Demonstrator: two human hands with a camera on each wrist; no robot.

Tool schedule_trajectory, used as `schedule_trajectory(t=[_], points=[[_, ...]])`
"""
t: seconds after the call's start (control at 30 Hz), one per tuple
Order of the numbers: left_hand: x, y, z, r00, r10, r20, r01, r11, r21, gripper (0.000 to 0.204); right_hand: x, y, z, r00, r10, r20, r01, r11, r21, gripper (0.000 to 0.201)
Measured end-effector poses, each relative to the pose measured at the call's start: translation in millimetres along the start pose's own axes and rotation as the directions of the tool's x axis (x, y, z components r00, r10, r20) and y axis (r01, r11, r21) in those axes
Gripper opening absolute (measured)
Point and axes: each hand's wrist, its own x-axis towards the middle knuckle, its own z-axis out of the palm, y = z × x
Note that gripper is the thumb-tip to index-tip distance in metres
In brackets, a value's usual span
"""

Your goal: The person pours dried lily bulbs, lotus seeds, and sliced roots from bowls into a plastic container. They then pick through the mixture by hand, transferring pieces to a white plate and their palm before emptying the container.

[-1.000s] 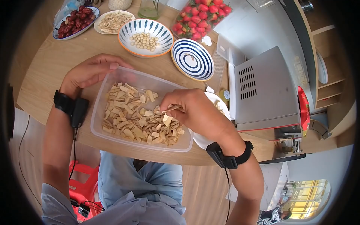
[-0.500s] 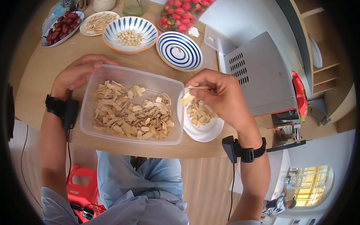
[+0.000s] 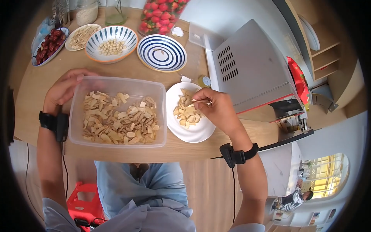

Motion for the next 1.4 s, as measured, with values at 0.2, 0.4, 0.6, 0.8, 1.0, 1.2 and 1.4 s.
schedule_trajectory(t=[0.2, 0.4, 0.6, 0.8, 1.0, 1.2, 1.4], points=[[2.4, -13.3, -7.7, 0.998, 0.042, -0.039, -0.042, 0.999, -0.012, 0.049, -8.0, -6.6, -8.6, 0.999, 0.037, 0.012, -0.036, 0.993, -0.112, 0.019], [0.9, -11.1, -4.9, 0.999, 0.028, -0.045, -0.029, 0.999, -0.035, 0.048, -15.1, -1.8, -10.5, 0.999, 0.050, 0.006, -0.049, 0.995, -0.091, 0.024], [3.2, -11.8, -4.2, 0.999, 0.052, 0.001, -0.051, 0.997, -0.057, 0.050, -20.9, 5.0, -16.1, 0.998, 0.060, -0.030, -0.060, 0.998, 0.019, 0.021], [2.9, -12.3, -3.6, 0.999, 0.051, -0.004, -0.051, 0.997, -0.058, 0.049, -26.0, -0.8, -15.2, 0.987, 0.147, -0.064, -0.138, 0.982, 0.127, 0.020], [2.9, -12.3, -3.8, 0.999, 0.053, -0.001, -0.053, 0.998, -0.041, 0.048, -32.1, 4.9, -17.6, 0.974, -0.081, -0.210, 0.006, 0.942, -0.336, 0.019], [4.9, -12.4, -0.5, 0.998, 0.059, -0.015, -0.059, 0.997, -0.043, 0.047, -31.3, -75.8, 21.3, 0.940, -0.299, -0.162, 0.267, 0.944, -0.193, 0.021], [1.2, -7.0, -6.0, 1.000, 0.004, 0.030, -0.005, 1.000, 0.003, 0.045, 5.3, -124.3, 66.3, 0.776, -0.463, 0.428, 0.594, 0.765, -0.248, 0.056]])
